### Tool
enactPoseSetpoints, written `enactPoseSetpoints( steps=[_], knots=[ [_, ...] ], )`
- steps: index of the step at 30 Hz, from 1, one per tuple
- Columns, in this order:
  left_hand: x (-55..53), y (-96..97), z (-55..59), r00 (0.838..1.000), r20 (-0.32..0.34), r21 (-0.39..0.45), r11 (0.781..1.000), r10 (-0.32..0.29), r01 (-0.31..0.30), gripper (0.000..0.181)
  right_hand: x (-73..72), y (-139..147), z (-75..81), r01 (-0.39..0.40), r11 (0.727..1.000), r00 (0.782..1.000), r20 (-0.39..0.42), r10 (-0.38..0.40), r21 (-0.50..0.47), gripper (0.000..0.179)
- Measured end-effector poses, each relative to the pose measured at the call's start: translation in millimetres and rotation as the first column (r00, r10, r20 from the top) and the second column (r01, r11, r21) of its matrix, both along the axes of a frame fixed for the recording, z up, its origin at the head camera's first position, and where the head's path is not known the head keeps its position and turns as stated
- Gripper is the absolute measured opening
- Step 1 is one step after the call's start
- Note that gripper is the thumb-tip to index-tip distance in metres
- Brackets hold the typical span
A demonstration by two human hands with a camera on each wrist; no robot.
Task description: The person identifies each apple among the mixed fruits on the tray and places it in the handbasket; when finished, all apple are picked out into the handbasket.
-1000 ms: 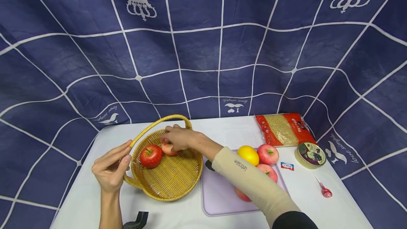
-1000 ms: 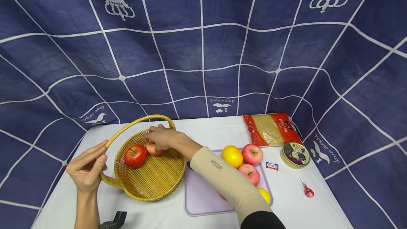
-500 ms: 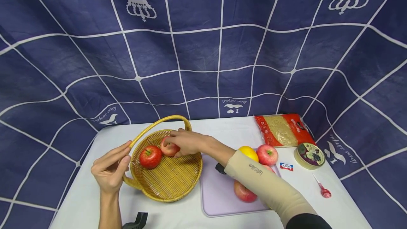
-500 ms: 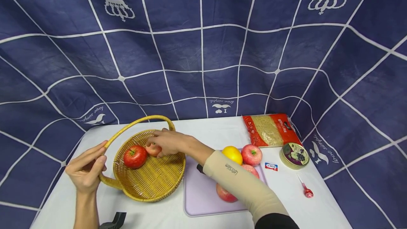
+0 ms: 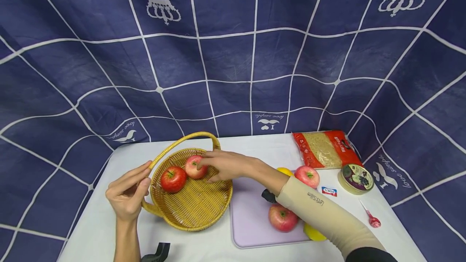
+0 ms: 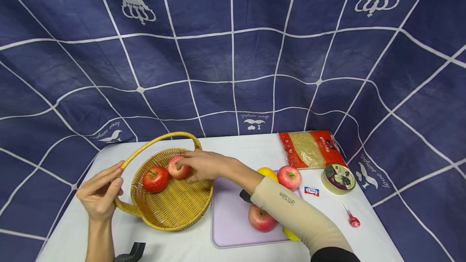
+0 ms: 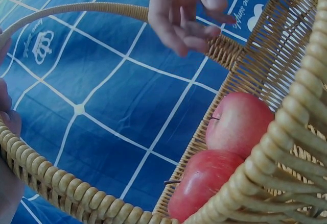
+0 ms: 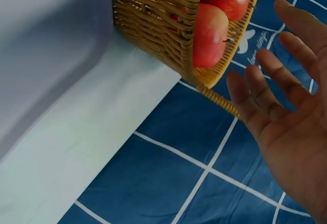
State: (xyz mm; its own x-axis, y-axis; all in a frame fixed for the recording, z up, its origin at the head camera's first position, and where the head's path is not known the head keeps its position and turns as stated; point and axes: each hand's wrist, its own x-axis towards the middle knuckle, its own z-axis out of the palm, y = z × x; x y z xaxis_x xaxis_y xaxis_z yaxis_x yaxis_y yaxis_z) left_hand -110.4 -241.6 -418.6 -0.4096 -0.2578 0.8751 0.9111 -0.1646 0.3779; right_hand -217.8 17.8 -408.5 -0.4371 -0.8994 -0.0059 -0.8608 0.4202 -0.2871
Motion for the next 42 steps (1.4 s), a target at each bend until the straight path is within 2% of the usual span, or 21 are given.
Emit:
enactPoseSetpoints(
  steps=[4,9,18,25,32,34,42],
  knots=[
    [-0.1,-0.3,-0.4,1.0,0.004,-0.002,1.0,0.002,-0.002,0.016,3.3,14.6,2.1,-0.004,0.999,1.0,-0.014,0.004,-0.036,0.046],
    [-0.5,-0.5,-0.3,1.0,0.004,-0.002,1.0,0.004,-0.004,0.016,6.4,33.5,1.5,0.006,0.998,1.0,0.008,-0.006,-0.06,0.045],
    [-0.4,-0.3,-1.7,1.0,-0.006,-0.004,1.0,-0.015,0.015,0.015,14.1,76.0,-2.6,0.04,0.996,0.993,0.118,-0.03,-0.085,0.046],
    [-0.7,-0.7,-0.7,1.0,-0.003,0.005,1.0,-0.021,0.021,0.015,23.4,114.2,-1.9,0.122,0.988,0.968,0.232,-0.097,-0.095,0.043],
    [-0.9,-1.9,-1.3,1.0,-0.002,0.003,1.0,-0.017,0.017,0.015,33.2,145.6,-1.1,0.2,0.976,0.927,0.34,-0.161,-0.083,0.043],
    [-0.9,-2.2,-1.4,1.0,0.001,0.002,1.0,-0.015,0.015,0.015,35.5,153.3,-2.4,0.216,0.973,0.917,0.357,-0.175,-0.078,0.043],
    [-1.4,-1.8,-0.7,1.0,0.003,0.006,1.0,-0.019,0.019,0.015,46.2,178.5,-12.0,0.224,0.972,0.905,0.385,-0.181,-0.071,0.042]
  ],
)
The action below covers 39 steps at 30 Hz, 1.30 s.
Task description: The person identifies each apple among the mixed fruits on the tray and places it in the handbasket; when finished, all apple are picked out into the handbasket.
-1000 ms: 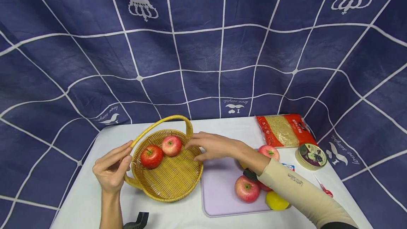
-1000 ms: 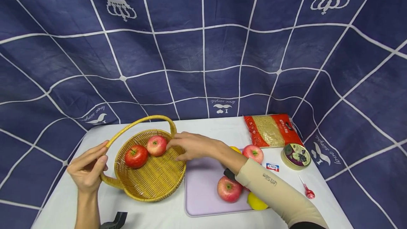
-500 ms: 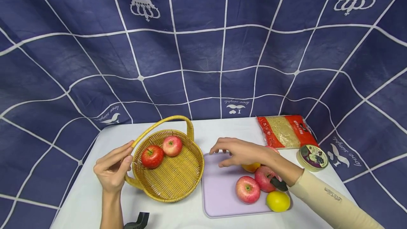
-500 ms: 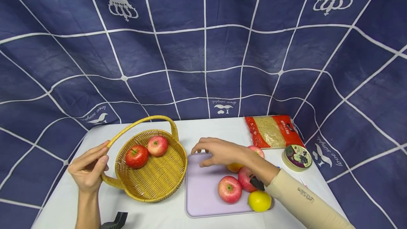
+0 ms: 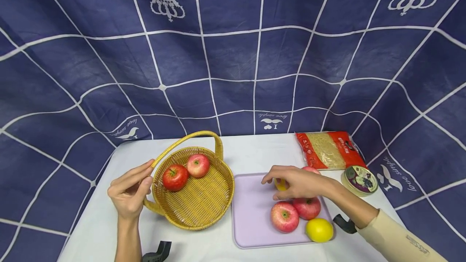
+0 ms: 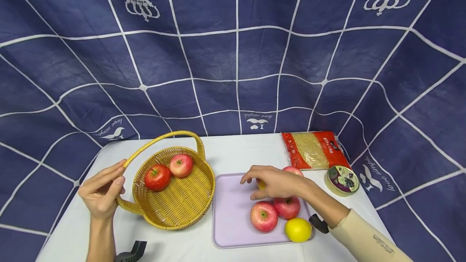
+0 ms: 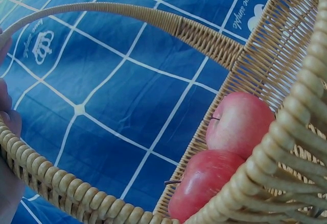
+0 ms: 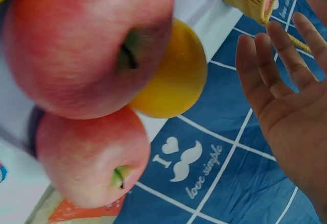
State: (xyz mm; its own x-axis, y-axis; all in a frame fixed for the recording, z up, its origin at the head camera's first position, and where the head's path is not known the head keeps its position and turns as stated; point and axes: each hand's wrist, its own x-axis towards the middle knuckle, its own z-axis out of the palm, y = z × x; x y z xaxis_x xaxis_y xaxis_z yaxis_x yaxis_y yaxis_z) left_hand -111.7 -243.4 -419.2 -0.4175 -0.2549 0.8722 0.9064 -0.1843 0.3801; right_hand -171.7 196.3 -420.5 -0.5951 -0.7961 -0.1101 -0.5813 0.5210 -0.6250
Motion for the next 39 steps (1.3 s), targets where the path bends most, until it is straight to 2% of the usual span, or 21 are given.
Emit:
enactPoseSetpoints(
  steps=[7,17,29,39],
  knots=[
    [0.0,0.5,1.1,1.0,-0.002,0.001,1.0,0.009,-0.009,0.016,9.2,14.6,-3.6,0.013,1.0,1.0,-0.003,-0.013,0.019,0.042],
    [1.2,-1.0,-0.5,1.0,-0.002,0.004,1.0,0.021,-0.021,0.016,14.0,21.2,-3.2,0.027,0.999,0.999,0.038,-0.029,0.044,0.042],
    [0.6,-0.6,-1.2,1.0,-0.004,-0.002,1.0,0.012,-0.012,0.015,20.0,26.3,-2.9,0.054,0.997,0.985,0.161,-0.061,0.049,0.04],
    [0.2,-0.4,-0.9,1.0,-0.005,-0.002,1.0,0.001,-0.001,0.015,25.9,27.2,-5.8,0.022,0.999,0.986,0.164,-0.028,0.038,0.04]
  ],
)
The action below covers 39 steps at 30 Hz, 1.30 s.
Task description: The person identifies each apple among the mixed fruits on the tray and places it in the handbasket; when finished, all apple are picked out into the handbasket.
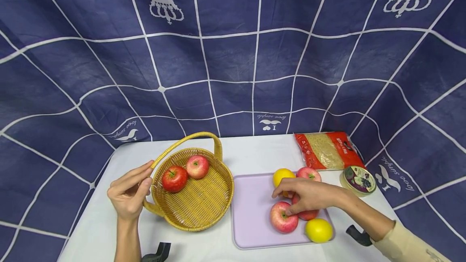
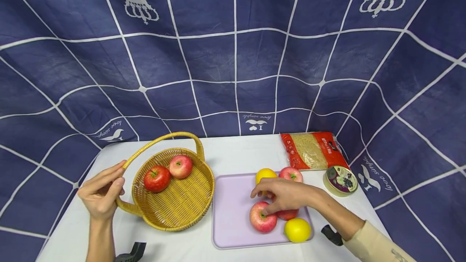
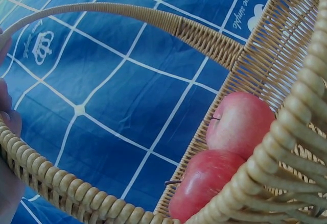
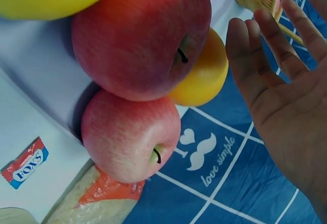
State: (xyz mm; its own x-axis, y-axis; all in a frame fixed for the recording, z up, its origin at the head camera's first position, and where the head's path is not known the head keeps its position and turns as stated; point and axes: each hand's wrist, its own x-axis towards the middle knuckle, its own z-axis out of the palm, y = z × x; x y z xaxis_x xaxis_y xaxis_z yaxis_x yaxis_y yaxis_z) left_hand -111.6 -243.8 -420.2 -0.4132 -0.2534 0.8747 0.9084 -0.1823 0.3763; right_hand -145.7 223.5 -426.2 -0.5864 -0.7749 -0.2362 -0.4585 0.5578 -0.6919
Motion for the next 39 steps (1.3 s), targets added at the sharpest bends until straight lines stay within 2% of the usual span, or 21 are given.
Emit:
enactPoseSetpoints(
  steps=[5,13,19,25,39],
  knots=[
    [0.3,-0.1,0.5,1.0,0.0,0.0,1.0,0.003,-0.003,0.015,4.9,-3.5,-1.3,-0.04,0.999,0.999,0.006,0.04,0.028,0.04],
    [0.6,0.7,0.8,1.0,-0.001,0.003,1.0,-0.008,0.008,0.015,9.4,-6.9,-2.9,-0.046,0.996,0.998,0.039,0.043,0.076,0.04],
    [0.6,1.1,1.5,1.0,-0.009,0.002,1.0,-0.01,0.01,0.015,13.0,-10.7,-4.2,-0.071,0.989,0.997,-0.026,0.075,0.127,0.042],
    [0.7,1.1,1.0,1.0,-0.007,0.003,1.0,-0.019,0.019,0.015,16.8,-16.4,-8.2,-0.06,0.978,0.993,-0.088,0.079,0.198,0.046],
    [1.4,0.2,0.5,1.0,-0.001,-0.006,1.0,-0.007,0.007,0.016,18.9,-21.4,-15.7,-0.067,0.965,0.976,-0.185,0.116,0.252,0.047]
  ],
)
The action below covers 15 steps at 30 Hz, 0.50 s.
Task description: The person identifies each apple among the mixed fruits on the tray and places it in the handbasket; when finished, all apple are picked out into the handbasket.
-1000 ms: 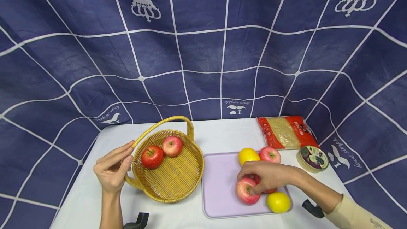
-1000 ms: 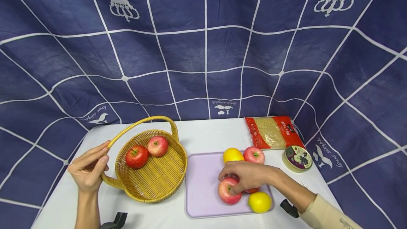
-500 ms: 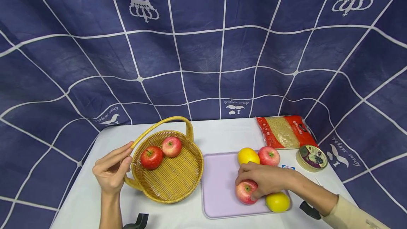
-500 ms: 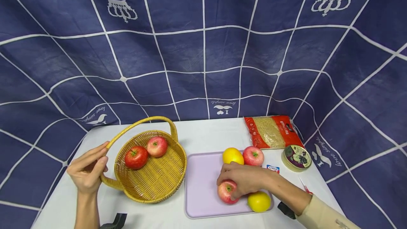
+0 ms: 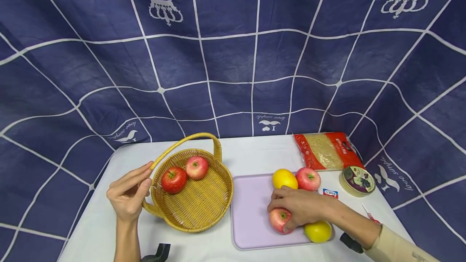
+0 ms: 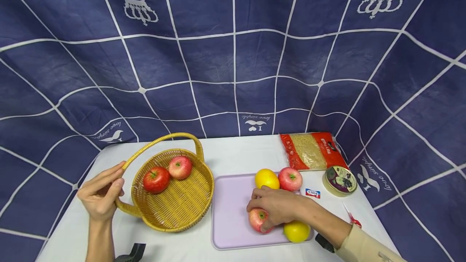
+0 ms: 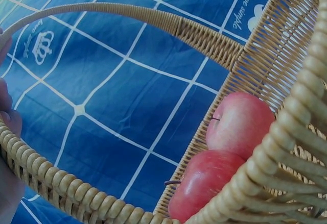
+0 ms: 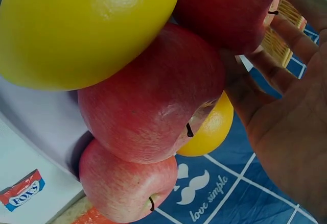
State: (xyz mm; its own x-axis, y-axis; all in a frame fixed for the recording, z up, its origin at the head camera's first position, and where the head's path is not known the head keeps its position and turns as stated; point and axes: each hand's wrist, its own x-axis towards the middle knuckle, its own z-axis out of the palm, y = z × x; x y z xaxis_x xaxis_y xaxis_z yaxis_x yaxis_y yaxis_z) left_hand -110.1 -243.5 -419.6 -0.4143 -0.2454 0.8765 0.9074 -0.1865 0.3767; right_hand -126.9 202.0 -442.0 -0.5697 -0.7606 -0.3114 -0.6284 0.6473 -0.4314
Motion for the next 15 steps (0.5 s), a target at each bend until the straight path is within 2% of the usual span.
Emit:
enactPoseSetpoints(
  steps=[15],
  knots=[
    [-1.1,-0.9,-1.5,1.0,0.007,-0.002,1.0,0.005,-0.005,0.016,1.0,-2.3,0.0,-0.02,0.999,1.0,-0.011,0.02,0.031,0.049]
  ],
)
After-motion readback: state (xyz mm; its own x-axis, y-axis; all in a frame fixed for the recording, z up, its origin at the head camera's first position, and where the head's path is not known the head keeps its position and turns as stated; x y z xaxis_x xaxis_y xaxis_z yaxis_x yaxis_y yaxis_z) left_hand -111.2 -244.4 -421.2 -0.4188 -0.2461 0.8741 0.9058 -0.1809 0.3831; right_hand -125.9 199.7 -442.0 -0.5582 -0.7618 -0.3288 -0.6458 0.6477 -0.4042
